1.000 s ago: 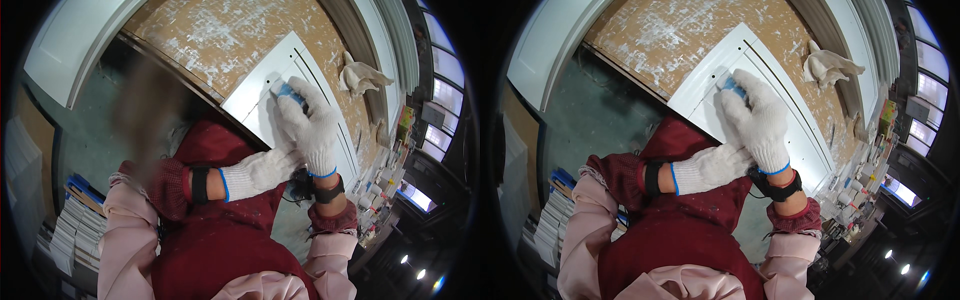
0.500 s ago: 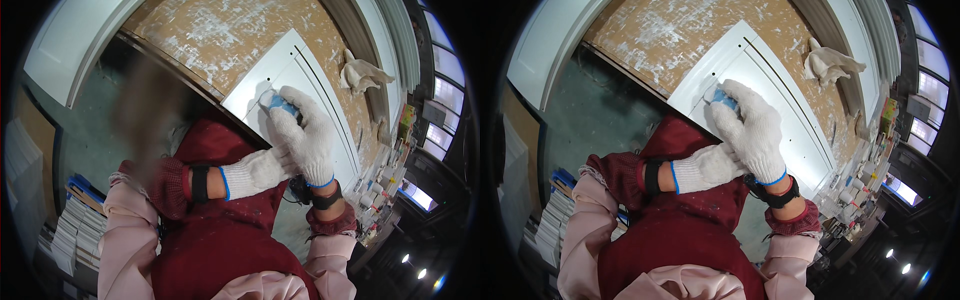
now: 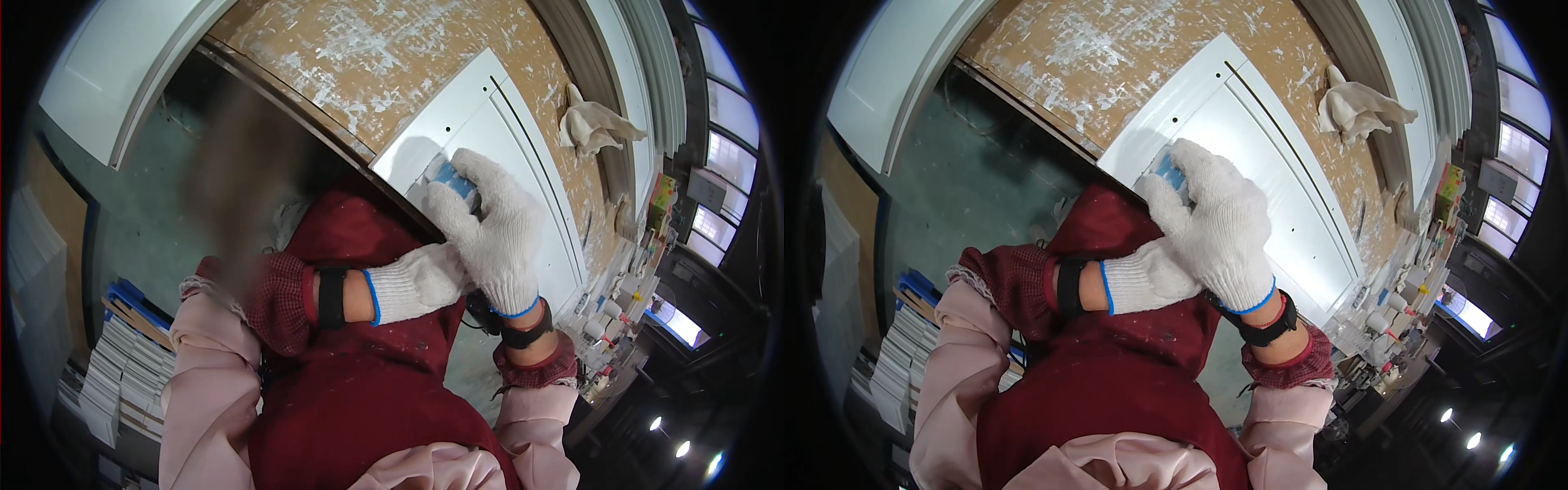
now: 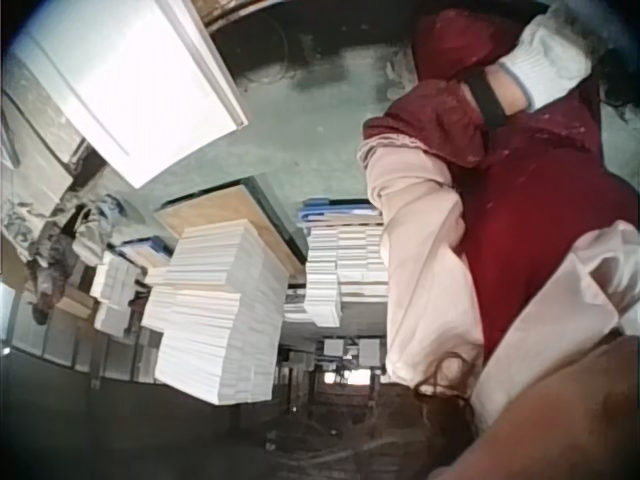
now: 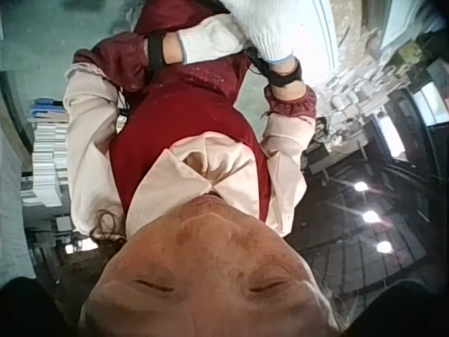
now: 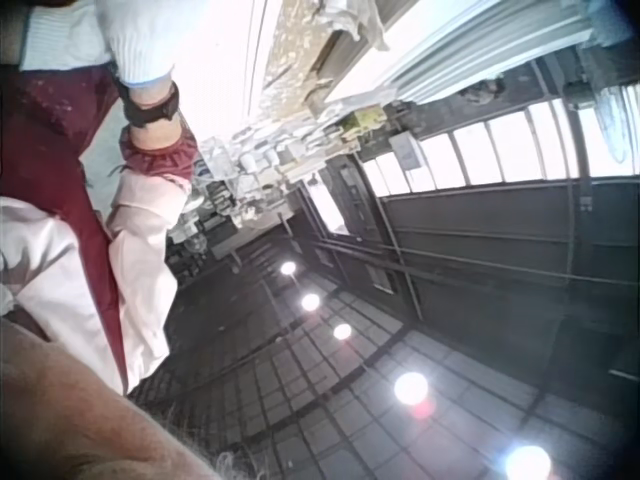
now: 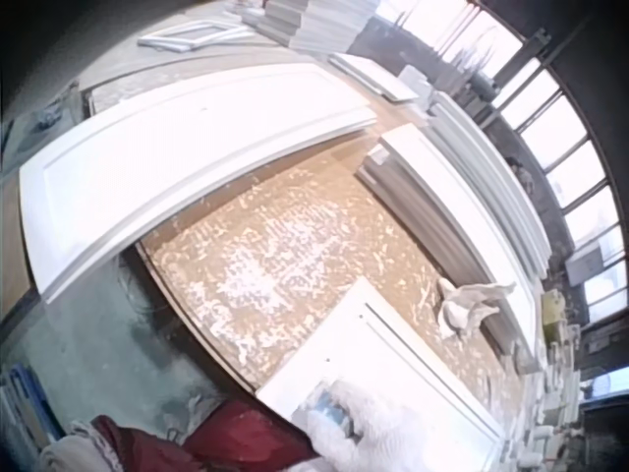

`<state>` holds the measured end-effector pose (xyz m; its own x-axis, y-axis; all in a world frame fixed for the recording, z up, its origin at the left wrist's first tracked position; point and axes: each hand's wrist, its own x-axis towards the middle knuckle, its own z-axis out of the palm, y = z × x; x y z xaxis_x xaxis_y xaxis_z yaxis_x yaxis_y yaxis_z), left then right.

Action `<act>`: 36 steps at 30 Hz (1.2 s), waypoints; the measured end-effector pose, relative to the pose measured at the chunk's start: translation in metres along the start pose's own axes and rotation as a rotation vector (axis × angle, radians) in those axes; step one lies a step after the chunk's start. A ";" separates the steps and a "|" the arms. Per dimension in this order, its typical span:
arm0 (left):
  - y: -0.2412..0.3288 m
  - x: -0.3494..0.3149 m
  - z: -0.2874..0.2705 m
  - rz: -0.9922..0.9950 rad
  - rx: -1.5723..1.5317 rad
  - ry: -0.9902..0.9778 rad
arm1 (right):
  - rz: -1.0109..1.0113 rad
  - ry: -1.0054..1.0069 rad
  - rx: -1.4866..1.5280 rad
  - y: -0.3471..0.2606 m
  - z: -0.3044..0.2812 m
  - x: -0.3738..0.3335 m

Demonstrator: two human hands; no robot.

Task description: Applying a blue sealant or wax to the joints and edges of a white wooden panel and wiping away excess with a cloth.

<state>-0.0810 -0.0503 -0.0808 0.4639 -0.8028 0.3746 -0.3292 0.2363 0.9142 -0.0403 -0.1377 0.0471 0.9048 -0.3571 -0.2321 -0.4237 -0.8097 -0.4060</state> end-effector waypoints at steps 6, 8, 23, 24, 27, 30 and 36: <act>0.000 -0.001 -0.005 0.082 0.065 -0.080 | -0.014 0.115 0.074 0.002 0.008 0.003; 0.000 -0.002 -0.006 0.033 0.006 -0.079 | -0.008 0.128 0.058 0.003 0.011 0.001; -0.001 0.000 -0.001 0.037 -0.055 0.000 | 0.054 0.086 0.017 -0.004 0.011 -0.004; -0.001 0.001 0.000 -0.007 -0.164 0.030 | 0.031 0.077 0.008 -0.005 0.010 -0.006; -0.001 0.000 0.003 -0.032 -0.085 0.028 | 0.001 0.040 -0.047 -0.006 0.008 -0.006; -0.001 -0.004 0.002 -0.042 -0.131 0.024 | 0.038 0.052 -0.055 -0.007 0.006 -0.005; -0.004 0.000 0.009 -0.013 -0.174 0.100 | 0.006 0.045 -0.029 -0.009 0.010 -0.010</act>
<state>-0.0876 -0.0561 -0.0862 0.5492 -0.7500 0.3686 -0.1803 0.3244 0.9286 -0.0462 -0.1221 0.0446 0.9033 -0.3826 -0.1940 -0.4288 -0.8203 -0.3785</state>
